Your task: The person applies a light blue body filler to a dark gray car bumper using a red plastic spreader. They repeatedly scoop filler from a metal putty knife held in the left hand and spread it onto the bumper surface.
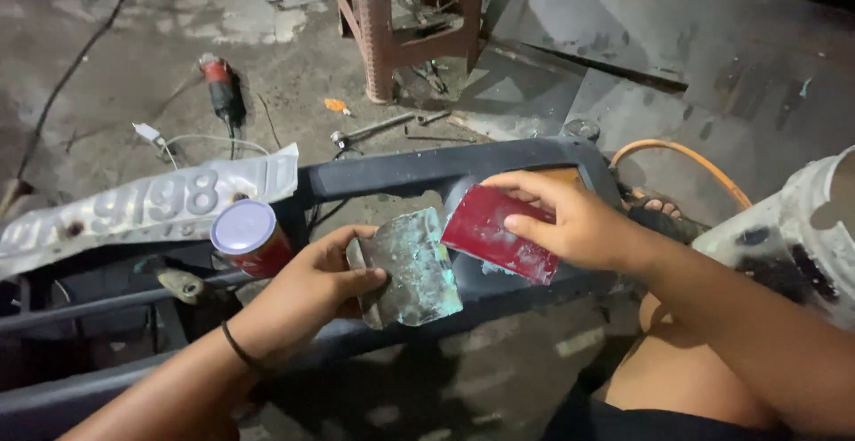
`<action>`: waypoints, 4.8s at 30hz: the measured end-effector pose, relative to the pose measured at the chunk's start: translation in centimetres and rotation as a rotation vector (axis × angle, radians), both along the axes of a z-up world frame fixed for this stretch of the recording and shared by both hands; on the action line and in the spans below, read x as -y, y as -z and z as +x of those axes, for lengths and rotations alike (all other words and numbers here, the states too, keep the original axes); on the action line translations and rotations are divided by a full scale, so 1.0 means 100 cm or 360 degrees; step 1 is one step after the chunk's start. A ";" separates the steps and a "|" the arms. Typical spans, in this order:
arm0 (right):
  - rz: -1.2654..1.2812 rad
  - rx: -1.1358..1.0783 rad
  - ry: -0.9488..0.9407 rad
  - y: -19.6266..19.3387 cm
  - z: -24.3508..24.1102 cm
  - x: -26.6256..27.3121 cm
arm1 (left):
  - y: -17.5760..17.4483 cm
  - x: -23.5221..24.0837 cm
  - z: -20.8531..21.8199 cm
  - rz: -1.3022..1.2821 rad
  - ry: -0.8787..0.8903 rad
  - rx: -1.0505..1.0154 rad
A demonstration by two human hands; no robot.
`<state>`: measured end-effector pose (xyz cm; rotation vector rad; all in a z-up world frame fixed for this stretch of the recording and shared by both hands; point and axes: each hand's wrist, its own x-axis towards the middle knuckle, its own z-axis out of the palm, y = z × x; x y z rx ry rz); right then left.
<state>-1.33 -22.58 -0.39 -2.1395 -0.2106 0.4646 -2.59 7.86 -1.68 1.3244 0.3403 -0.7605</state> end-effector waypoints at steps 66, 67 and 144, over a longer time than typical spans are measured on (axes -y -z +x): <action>-0.1219 0.1625 -0.0860 0.161 -0.023 0.083 | 0.055 0.000 -0.002 0.0281 0.0025 -0.0281; -0.1219 0.1624 -0.0856 0.162 -0.032 0.082 | 0.073 -0.005 -0.004 0.0283 0.0028 -0.0280; -0.0146 -0.0539 0.0473 0.011 -0.037 0.055 | -0.129 0.020 -0.042 0.1710 0.0654 0.0241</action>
